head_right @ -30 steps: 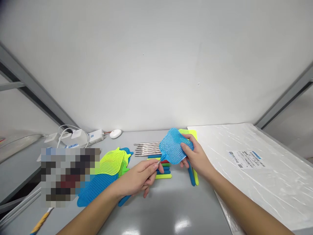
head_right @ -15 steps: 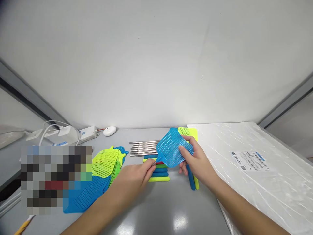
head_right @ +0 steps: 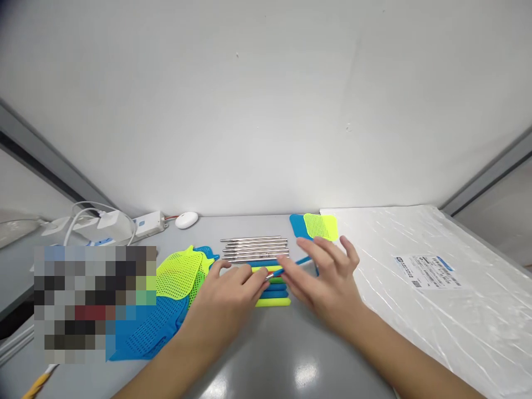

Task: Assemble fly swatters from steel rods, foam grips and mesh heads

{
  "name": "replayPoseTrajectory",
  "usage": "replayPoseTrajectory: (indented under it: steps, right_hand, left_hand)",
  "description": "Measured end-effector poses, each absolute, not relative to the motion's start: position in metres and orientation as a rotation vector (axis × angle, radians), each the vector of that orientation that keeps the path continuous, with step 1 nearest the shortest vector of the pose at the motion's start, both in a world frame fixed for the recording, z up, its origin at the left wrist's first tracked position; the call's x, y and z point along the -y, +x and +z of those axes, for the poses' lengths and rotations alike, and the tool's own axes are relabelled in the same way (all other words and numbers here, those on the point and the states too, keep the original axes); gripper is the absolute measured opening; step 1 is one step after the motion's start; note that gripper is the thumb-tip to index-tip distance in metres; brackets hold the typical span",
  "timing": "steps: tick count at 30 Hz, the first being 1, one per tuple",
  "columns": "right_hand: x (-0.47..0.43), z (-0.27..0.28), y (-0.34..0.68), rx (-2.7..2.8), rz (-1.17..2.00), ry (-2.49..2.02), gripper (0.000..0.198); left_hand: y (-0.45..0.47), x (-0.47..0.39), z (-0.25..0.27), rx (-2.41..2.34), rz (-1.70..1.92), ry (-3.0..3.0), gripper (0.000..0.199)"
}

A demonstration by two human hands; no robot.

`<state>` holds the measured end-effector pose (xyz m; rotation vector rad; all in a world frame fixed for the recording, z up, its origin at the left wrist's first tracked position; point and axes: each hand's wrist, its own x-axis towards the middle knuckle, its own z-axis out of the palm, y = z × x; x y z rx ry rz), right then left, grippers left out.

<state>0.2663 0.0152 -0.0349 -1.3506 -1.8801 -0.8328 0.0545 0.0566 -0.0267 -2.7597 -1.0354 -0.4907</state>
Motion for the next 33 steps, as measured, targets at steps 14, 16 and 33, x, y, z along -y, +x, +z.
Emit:
replayPoseTrajectory:
  steps: [14, 16, 33]
  right_hand:
    - [-0.010, -0.033, 0.257, 2.071, -0.894, -1.366, 0.017]
    - [-0.010, -0.033, 0.255, 2.072, -0.896, -1.375, 0.017]
    - [-0.025, -0.024, 0.274, 2.100, -0.878, -1.415, 0.007]
  left_hand:
    - [0.068, -0.049, -0.023, 0.983, -0.606, -2.777, 0.030]
    - [0.069, -0.050, -0.023, 0.989, -0.601, -2.812, 0.032]
    - [0.063, -0.075, -0.018, 1.021, -0.574, -2.785, 0.016]
